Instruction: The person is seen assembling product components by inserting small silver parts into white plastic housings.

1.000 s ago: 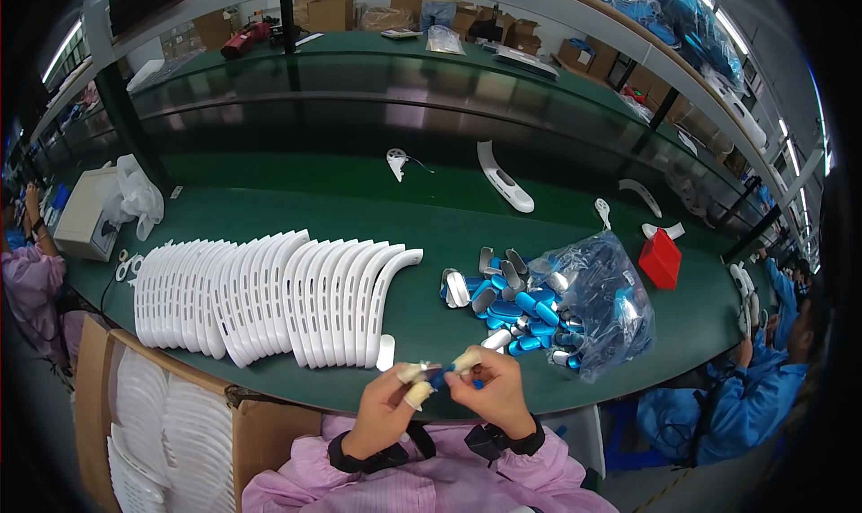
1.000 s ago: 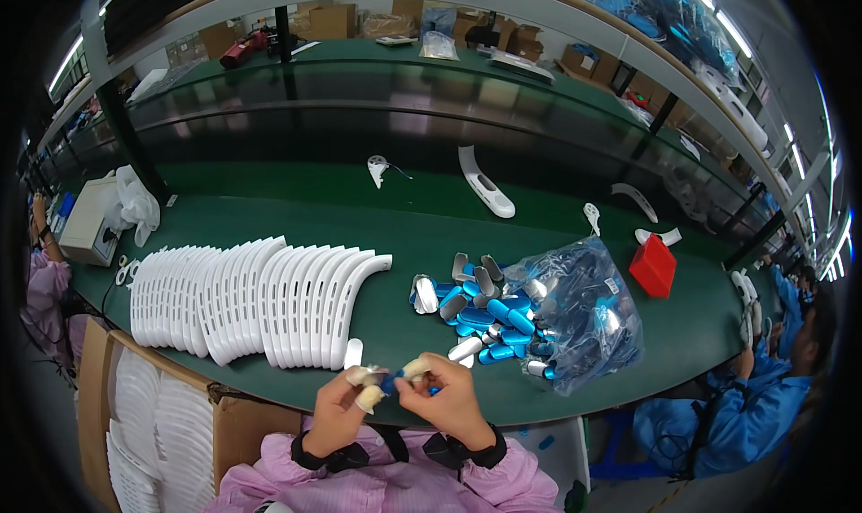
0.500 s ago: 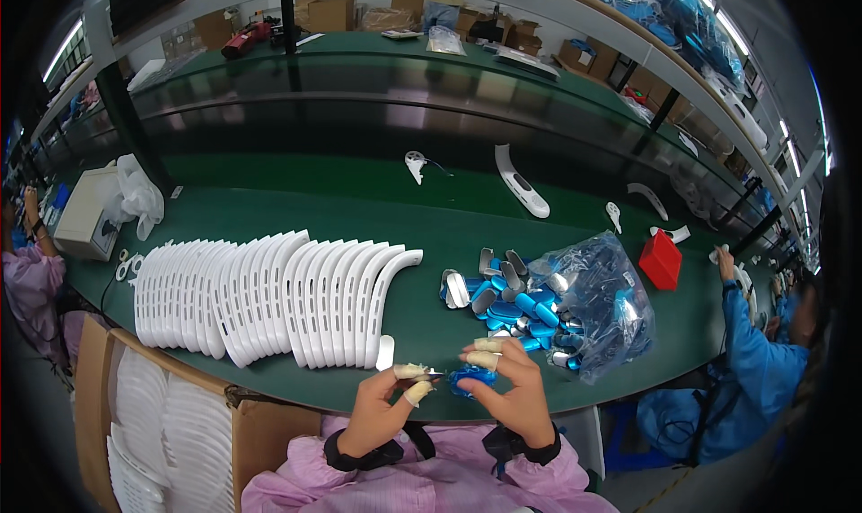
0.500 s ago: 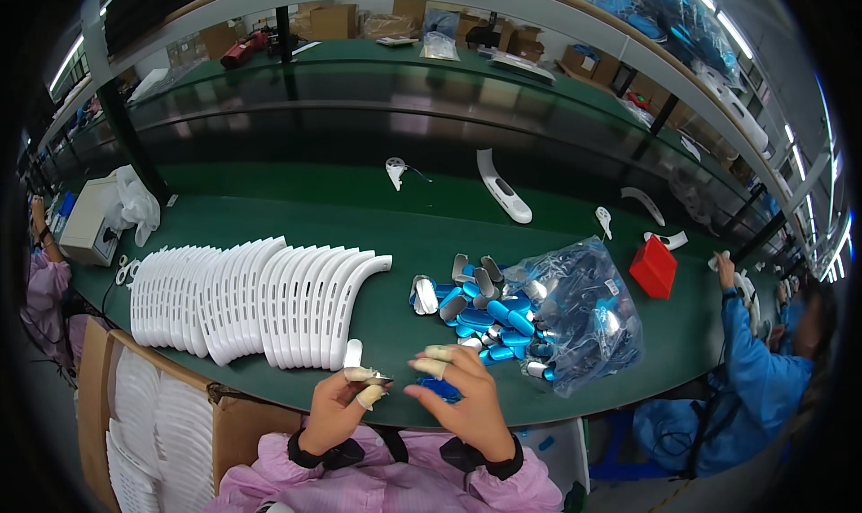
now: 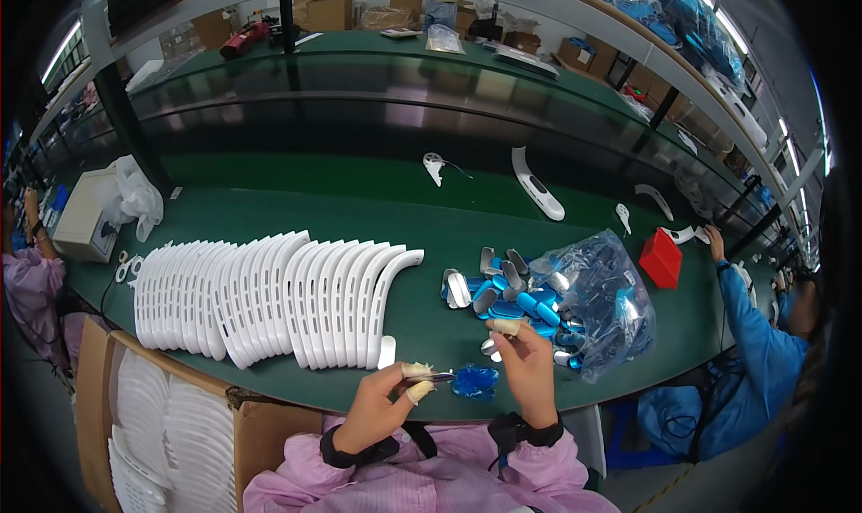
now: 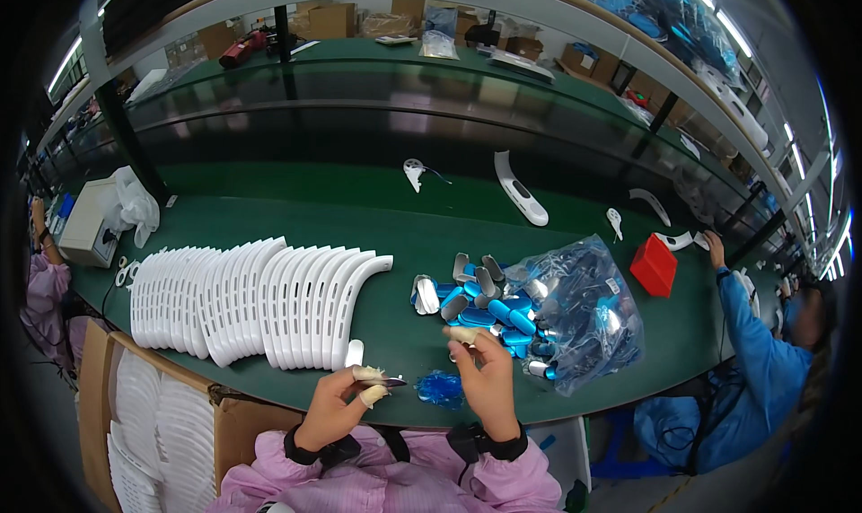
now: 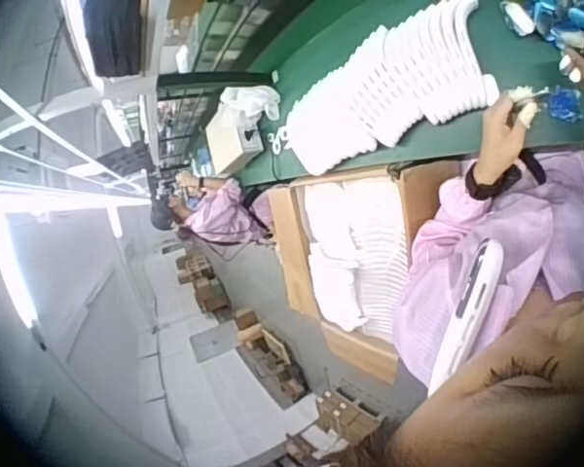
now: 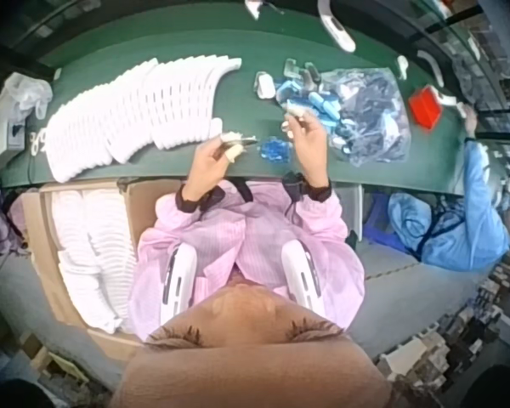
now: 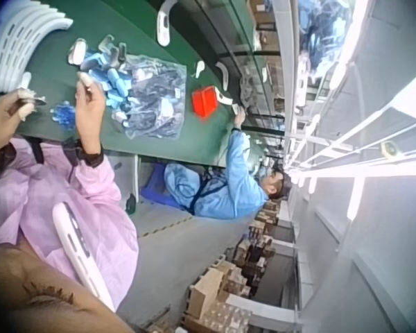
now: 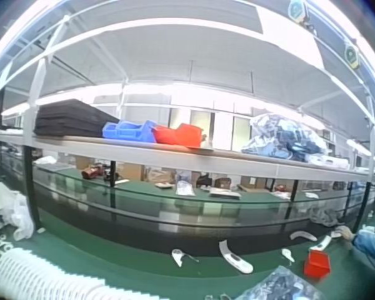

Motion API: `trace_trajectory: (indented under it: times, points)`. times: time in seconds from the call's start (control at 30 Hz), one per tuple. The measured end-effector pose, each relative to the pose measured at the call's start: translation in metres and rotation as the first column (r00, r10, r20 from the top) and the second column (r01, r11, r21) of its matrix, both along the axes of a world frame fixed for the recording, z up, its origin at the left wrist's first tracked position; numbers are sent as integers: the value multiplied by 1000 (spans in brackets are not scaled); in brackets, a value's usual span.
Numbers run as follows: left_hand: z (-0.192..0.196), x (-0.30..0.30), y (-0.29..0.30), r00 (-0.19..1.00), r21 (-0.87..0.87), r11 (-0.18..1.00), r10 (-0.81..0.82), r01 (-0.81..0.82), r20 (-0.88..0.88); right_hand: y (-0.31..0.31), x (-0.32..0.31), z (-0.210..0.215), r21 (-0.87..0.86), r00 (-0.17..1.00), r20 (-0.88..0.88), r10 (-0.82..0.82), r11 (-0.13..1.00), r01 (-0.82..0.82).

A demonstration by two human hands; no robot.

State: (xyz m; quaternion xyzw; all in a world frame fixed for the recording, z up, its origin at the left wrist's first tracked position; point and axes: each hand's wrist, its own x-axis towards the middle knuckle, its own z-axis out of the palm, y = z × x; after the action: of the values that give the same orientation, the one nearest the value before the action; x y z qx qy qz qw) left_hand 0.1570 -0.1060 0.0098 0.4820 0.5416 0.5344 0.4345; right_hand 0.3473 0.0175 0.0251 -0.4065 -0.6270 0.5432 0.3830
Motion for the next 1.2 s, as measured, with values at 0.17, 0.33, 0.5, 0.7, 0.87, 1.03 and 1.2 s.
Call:
trace_trajectory:
  times: [0.17,0.33,0.5,0.7,0.87,1.03,1.2]
  points:
    - [17,-1,7,962,-14,998,-61,60,-266,-17,-22,44,477,934,302,191,818,-321]
    - [34,-15,20,912,-93,991,-127,98,-390,-16,-20,37,79,858,397,327,919,-387]
    - [7,-34,55,321,139,970,199,-200,-926,-6,-10,21,-135,958,-86,272,950,-282]
    - [-13,-20,62,-27,243,966,242,-88,-970,-5,-8,21,-225,939,-227,258,924,-308]
    - [6,-26,58,469,46,984,124,-175,-874,-5,-9,24,-205,942,-217,256,932,-300]
    - [36,-32,34,947,33,975,220,-219,-235,-9,-17,31,-146,922,-296,250,942,-302]
    - [37,-23,13,794,6,995,-82,98,603,-16,-30,30,-161,862,-474,182,944,-288]
